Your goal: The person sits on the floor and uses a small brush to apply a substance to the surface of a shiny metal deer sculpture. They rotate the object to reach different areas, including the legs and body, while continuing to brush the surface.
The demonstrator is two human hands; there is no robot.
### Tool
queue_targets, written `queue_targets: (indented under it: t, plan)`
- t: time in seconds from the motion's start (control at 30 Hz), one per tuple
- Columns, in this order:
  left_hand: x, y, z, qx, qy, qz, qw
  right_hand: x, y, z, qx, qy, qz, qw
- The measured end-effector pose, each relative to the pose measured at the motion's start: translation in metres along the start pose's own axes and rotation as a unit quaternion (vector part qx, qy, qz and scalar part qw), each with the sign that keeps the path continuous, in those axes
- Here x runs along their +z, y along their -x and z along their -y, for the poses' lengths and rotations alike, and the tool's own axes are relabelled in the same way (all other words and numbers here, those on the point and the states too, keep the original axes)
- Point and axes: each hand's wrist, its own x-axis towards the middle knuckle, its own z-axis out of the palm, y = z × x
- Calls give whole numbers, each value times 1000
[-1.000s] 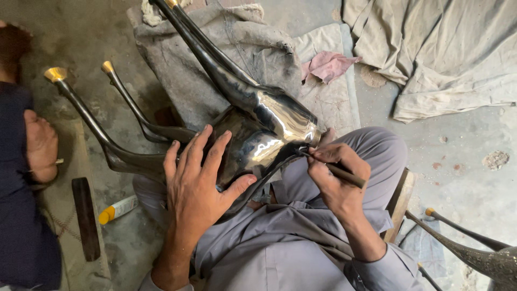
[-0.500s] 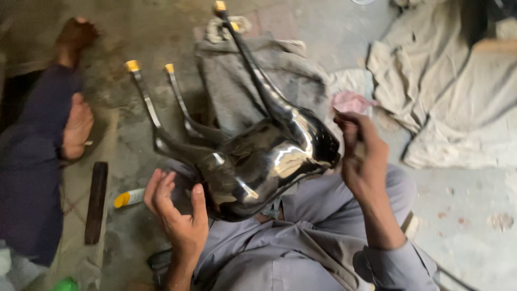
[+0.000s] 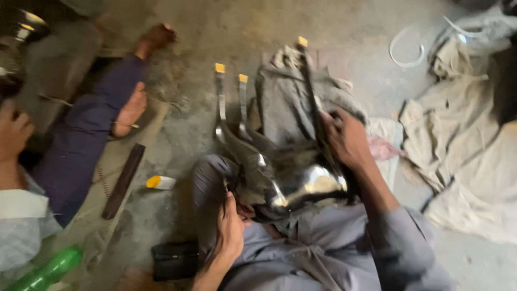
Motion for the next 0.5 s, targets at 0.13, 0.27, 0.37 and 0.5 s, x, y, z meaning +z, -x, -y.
queue_targets:
  t: [0.13,0.27,0.37,0.5]
  plan:
    - [0,-6,-51,129,-105,-6,986,-15,47,8,38,35,-87,995]
    - [34,-35,-109,338,-171,40,925,-18,95,19,127,-22,-175,976]
    - [66,-59,-144,401,-224,39,888,-3,112,22,218,-92,-187,954]
    - [103,-74,-166,450,-266,25,852,15,121,12,206,-163,-192,946]
